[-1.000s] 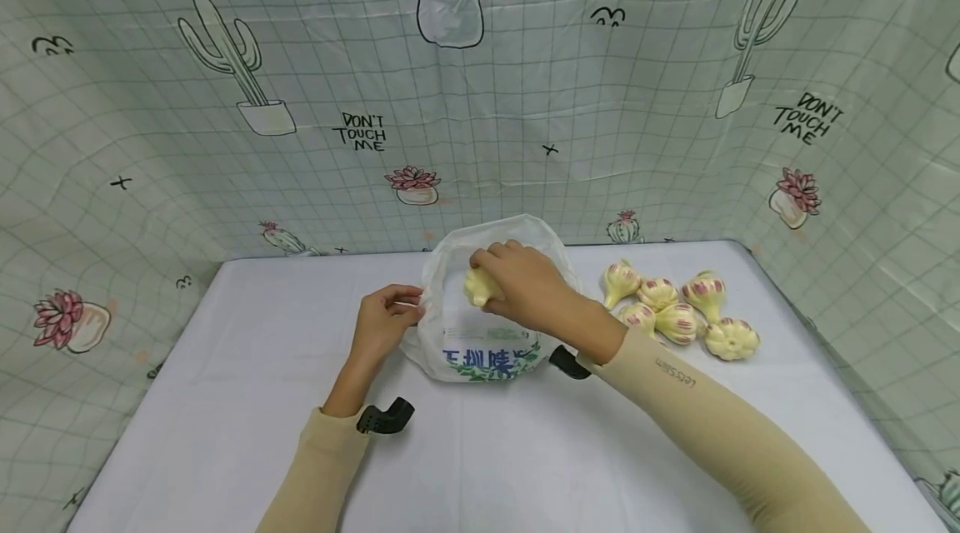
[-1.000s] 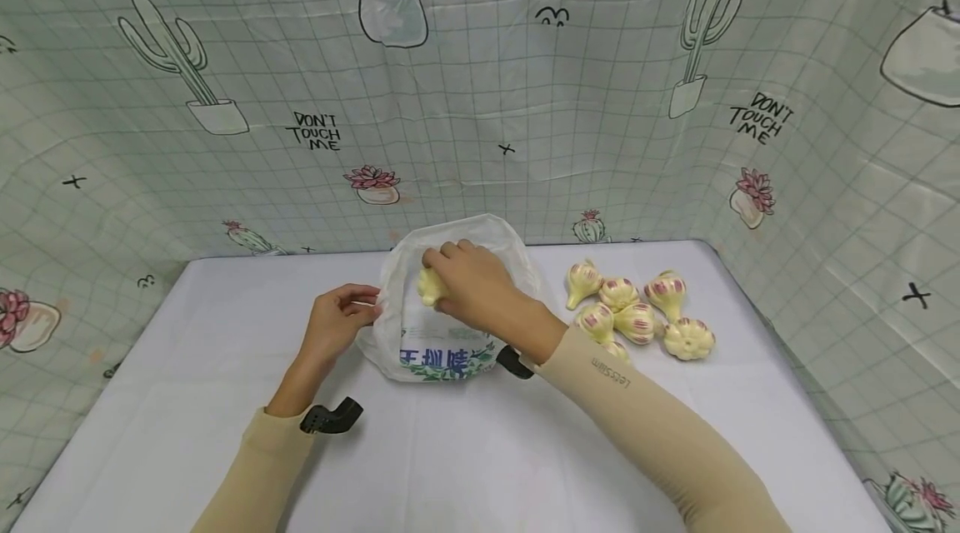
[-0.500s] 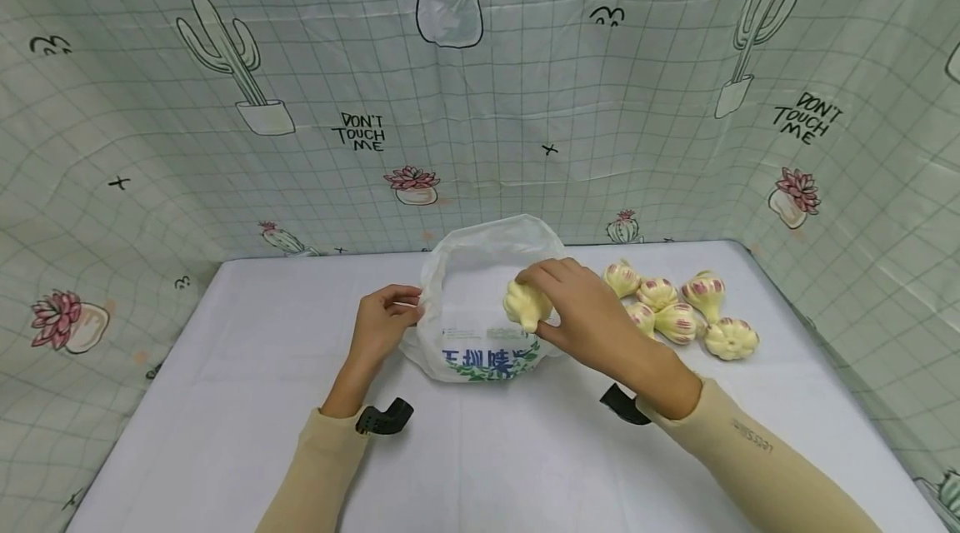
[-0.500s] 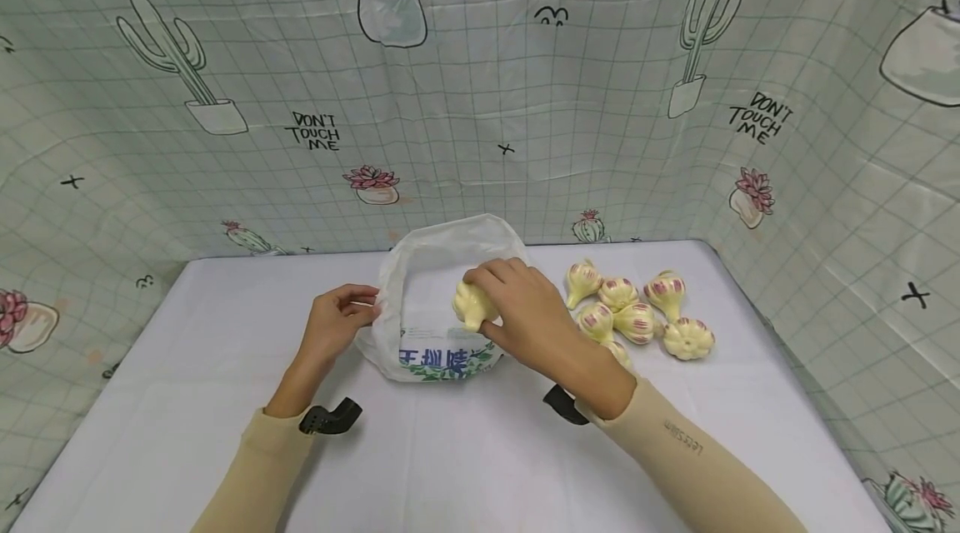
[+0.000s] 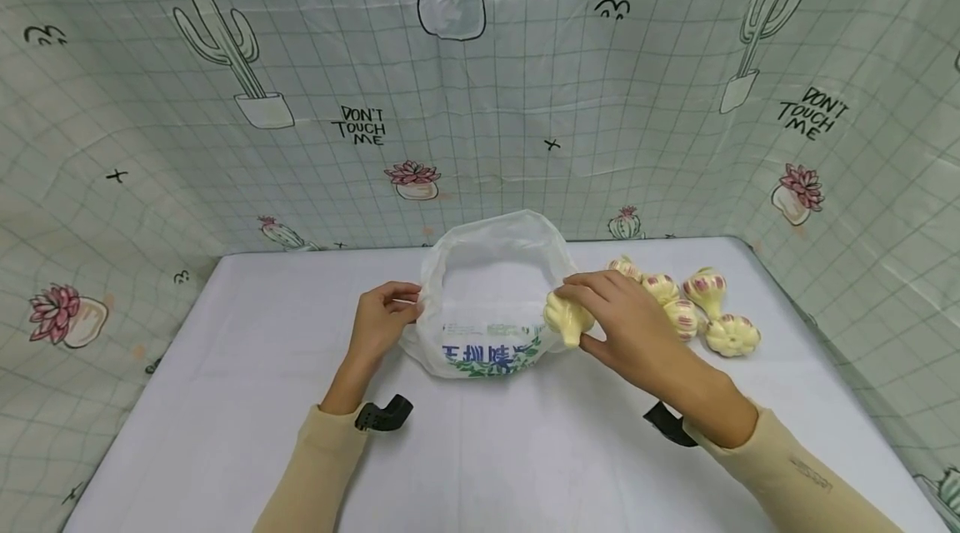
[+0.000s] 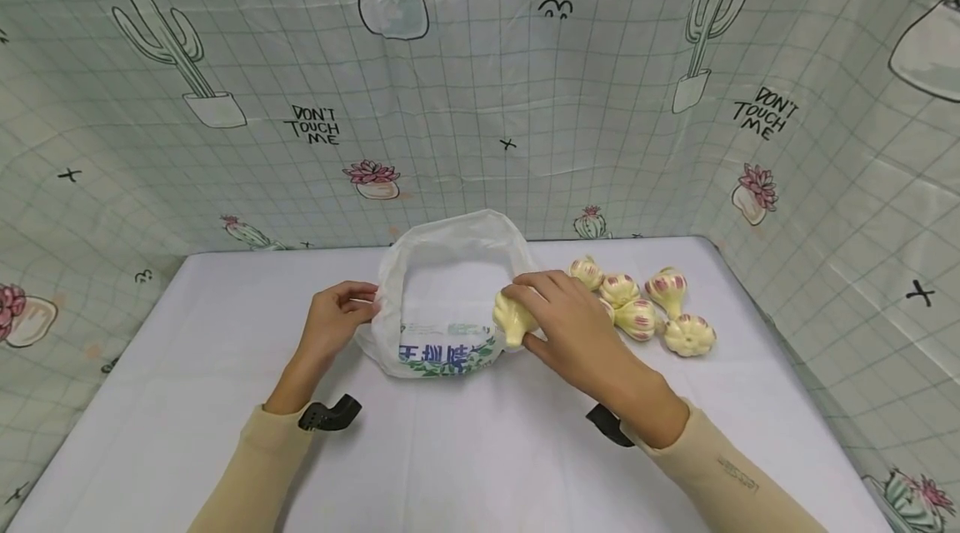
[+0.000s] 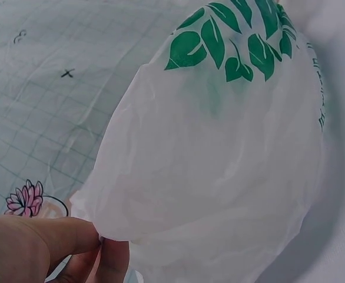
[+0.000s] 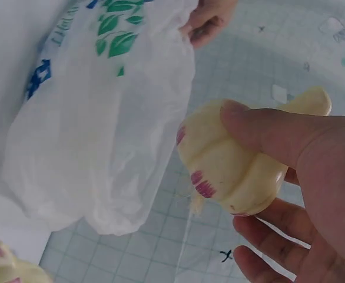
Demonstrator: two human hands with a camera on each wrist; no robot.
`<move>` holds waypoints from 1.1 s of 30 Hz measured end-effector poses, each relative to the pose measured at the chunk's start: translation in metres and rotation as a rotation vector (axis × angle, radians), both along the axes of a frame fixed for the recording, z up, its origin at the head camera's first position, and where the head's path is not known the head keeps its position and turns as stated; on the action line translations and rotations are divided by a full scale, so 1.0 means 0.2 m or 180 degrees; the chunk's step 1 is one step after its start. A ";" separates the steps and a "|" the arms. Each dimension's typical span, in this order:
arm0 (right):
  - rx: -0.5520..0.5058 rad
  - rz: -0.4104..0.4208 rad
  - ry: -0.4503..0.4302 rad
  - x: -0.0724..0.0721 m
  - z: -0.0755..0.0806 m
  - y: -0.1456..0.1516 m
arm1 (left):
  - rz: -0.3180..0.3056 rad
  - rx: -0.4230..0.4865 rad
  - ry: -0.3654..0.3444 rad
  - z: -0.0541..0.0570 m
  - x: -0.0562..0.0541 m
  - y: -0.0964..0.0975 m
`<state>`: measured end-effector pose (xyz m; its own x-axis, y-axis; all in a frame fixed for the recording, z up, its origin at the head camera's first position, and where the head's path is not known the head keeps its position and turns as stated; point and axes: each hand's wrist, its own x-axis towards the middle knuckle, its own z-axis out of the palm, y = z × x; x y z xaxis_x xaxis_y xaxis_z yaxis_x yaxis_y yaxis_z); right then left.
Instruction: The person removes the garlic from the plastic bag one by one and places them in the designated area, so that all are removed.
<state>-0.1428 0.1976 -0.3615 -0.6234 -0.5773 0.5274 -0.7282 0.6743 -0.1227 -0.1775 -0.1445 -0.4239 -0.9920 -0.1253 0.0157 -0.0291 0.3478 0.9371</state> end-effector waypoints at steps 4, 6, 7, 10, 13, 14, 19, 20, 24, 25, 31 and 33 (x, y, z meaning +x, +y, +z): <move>0.0064 0.0012 0.0054 0.02 -0.02 0.05 | 0.0001 -0.0020 0.0004 0.00 0.00 0.00; 0.0088 -0.0012 0.0066 0.03 -0.03 0.07 | 0.0007 -0.0021 0.0000 0.00 0.00 0.00; 0.0100 -0.0024 0.0074 0.04 -0.04 0.08 | 0.0008 -0.0018 0.0001 0.00 0.00 0.00; 0.0106 -0.0041 0.0109 0.05 -0.05 0.11 | 0.0005 -0.0022 0.0007 0.00 -0.01 0.00; 0.0078 -0.0039 0.0141 0.06 -0.07 0.14 | 0.0010 -0.0036 0.0003 0.00 -0.01 0.00; 0.0059 -0.0040 0.0143 0.07 -0.07 0.15 | 0.0016 -0.0040 0.0000 0.00 -0.01 0.00; -0.0026 -0.0099 0.0093 0.09 -0.09 0.20 | 0.0027 -0.0033 -0.0027 0.00 -0.01 0.00; -0.0033 -0.0114 0.0074 0.09 -0.09 0.21 | 0.0028 -0.0032 -0.0030 0.00 -0.01 0.00; -0.0026 -0.0203 0.0022 0.11 -0.10 0.26 | 0.0017 -0.0022 -0.0029 0.00 -0.01 0.00; -0.0024 -0.0215 0.0017 0.11 -0.10 0.27 | 0.0015 -0.0019 -0.0027 0.00 -0.01 0.00; -0.0044 -0.0370 -0.0023 0.14 -0.12 0.35 | 0.0007 -0.0017 -0.0035 -0.01 -0.01 0.00; -0.0061 -0.0442 -0.0034 0.14 -0.13 0.37 | -0.0002 -0.0001 -0.0031 -0.01 -0.01 0.00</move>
<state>-0.1138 0.2723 -0.3865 -0.7021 -0.4751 0.5304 -0.6267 0.7659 -0.1436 -0.1800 -0.1447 -0.4254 -0.9922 -0.1249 0.0061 -0.0381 0.3482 0.9366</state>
